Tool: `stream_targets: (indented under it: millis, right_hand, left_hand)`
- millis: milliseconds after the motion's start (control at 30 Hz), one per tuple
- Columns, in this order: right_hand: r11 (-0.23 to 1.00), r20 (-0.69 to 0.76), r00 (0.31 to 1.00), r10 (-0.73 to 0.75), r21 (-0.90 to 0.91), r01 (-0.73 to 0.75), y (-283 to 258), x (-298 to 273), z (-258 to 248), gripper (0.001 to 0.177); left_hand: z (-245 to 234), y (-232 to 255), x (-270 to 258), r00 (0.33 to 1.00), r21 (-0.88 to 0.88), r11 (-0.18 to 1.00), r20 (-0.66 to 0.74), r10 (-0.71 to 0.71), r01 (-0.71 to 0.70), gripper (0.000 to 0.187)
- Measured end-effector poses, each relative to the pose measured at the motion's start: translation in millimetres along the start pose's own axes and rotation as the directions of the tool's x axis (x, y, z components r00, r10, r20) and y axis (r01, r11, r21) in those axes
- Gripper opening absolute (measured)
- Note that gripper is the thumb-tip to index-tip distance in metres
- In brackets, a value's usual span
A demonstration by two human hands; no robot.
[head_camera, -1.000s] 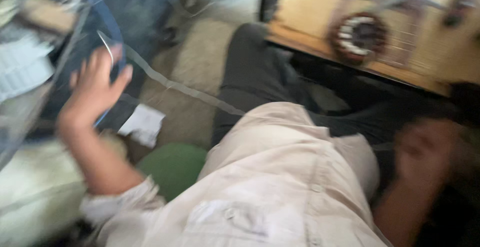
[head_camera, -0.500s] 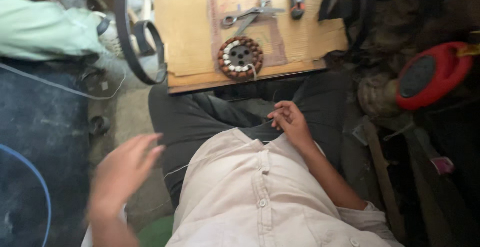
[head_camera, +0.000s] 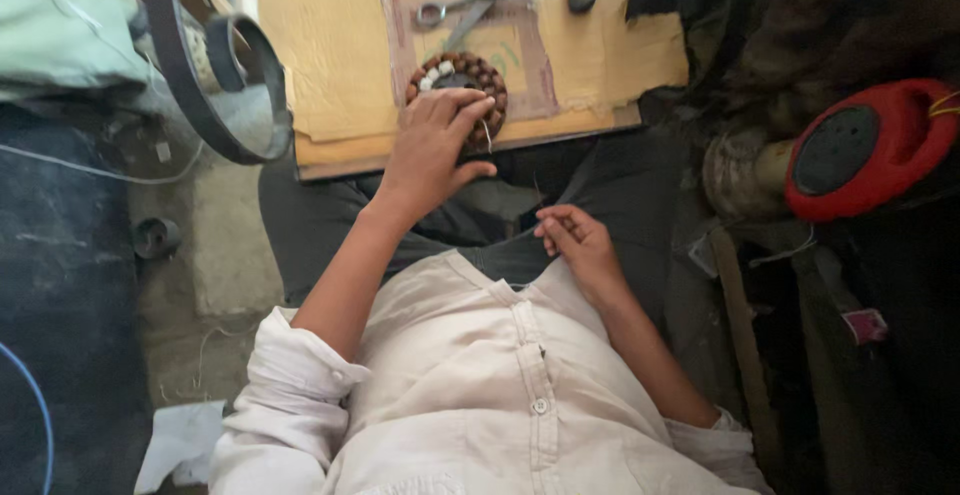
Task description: The person winds white wire around a circular stator core, threading it through slots and securing it with their fingers. They use scissors to cut the wire and continue winding additional lengths onto the stator.
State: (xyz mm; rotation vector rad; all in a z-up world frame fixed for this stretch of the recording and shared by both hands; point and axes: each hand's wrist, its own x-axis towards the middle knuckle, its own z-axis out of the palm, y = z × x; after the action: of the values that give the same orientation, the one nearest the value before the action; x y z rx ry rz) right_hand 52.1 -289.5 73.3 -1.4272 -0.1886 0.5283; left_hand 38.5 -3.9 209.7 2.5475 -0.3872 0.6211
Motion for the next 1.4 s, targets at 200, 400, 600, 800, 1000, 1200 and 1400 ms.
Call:
stream_targets:
  millis: [200,400,600,800,1000,1200,1400]
  right_hand:
    - [0.996,0.005,1.000,0.010,0.083,-0.011,2.1,5.2,2.1,0.019]
    - [0.994,-0.052,0.995,-0.090,0.059,0.093,-19.4,-5.1,12.5,0.019]
    - [0.957,0.111,0.984,-0.138,-0.239,0.161,-48.6,-14.1,51.0,0.017]
    - [0.999,0.390,0.921,-0.019,0.037,0.005,-72.3,-3.5,77.3,0.019]
    - [0.884,0.609,0.759,-0.229,0.457,-0.100,-70.1,-11.0,6.8,0.027]
    - [0.615,0.500,0.665,-0.555,0.785,-0.077,-109.4,-23.2,-78.8,0.018]
    - [0.546,0.419,0.574,-0.704,0.836,0.059,-126.7,-32.6,-76.5,0.026]
  left_hand:
    - [8.0,-0.6,-13.1,0.986,-0.016,0.996,-0.147,0.082,-0.085,0.044]
    - [11.6,26.0,-28.4,0.970,-0.184,0.983,-0.241,-0.020,-0.025,0.034]
    - [31.6,69.5,-62.0,0.864,-0.791,0.363,0.395,-0.314,0.493,0.049]
    - [-24.1,65.9,-61.0,0.956,-0.798,0.556,0.084,-0.280,0.233,0.041]
    - [-118.8,-1.0,-111.0,0.466,-0.752,0.243,0.096,-0.880,0.613,0.065]
    - [-222.8,-103.9,-270.7,0.528,-0.873,-0.091,-0.204,-0.825,-0.479,0.005]
    - [-220.8,-153.2,-401.4,0.026,-0.867,0.484,-0.490,-0.871,-0.114,0.031]
